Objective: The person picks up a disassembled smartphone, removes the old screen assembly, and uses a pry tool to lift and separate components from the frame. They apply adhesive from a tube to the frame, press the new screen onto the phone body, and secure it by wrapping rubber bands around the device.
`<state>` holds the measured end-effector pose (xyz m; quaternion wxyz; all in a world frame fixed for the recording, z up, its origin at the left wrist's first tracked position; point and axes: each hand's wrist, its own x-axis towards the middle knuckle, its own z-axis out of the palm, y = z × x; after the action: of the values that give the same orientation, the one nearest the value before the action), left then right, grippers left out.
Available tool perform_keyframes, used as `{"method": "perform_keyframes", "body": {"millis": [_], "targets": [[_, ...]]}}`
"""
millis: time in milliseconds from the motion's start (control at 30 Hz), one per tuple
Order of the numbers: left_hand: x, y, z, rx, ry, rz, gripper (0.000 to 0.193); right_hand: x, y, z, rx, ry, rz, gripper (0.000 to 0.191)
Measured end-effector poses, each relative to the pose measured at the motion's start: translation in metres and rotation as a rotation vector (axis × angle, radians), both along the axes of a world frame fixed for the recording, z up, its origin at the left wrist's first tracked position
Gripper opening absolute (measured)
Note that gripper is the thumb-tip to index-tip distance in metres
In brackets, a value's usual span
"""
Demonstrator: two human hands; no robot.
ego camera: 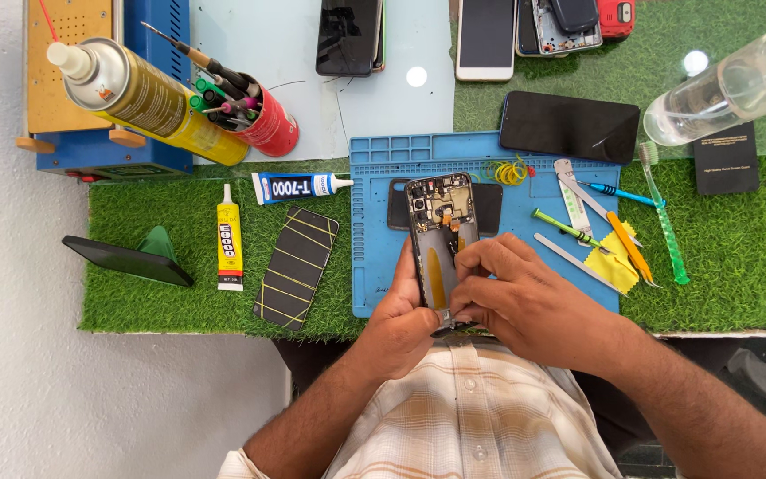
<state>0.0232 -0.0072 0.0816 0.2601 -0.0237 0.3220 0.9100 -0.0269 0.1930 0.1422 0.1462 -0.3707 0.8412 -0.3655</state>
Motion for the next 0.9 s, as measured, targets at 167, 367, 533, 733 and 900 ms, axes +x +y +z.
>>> {"method": "perform_keyframes", "body": {"millis": [167,367,533,733,900], "targets": [[-0.001,-0.006,-0.002,0.114,-0.05,0.042,0.108,0.0,0.013,0.001,-0.119,-0.13,0.009,0.018],[0.0,-0.005,0.002,0.188,-0.052,0.058,0.106,-0.003,0.032,-0.022,-0.308,-0.352,-0.046,0.012],[-0.002,-0.005,0.006,0.167,-0.067,0.069,0.102,0.003,0.033,-0.043,-0.568,-0.495,-0.158,0.017],[-0.002,-0.006,0.001,0.16,-0.029,0.108,0.101,0.033,0.012,-0.043,-0.343,-0.133,-0.337,0.056],[0.0,-0.007,-0.004,0.163,-0.04,0.072,0.101,0.038,0.008,-0.035,-0.178,-0.042,-0.355,0.061]]}}
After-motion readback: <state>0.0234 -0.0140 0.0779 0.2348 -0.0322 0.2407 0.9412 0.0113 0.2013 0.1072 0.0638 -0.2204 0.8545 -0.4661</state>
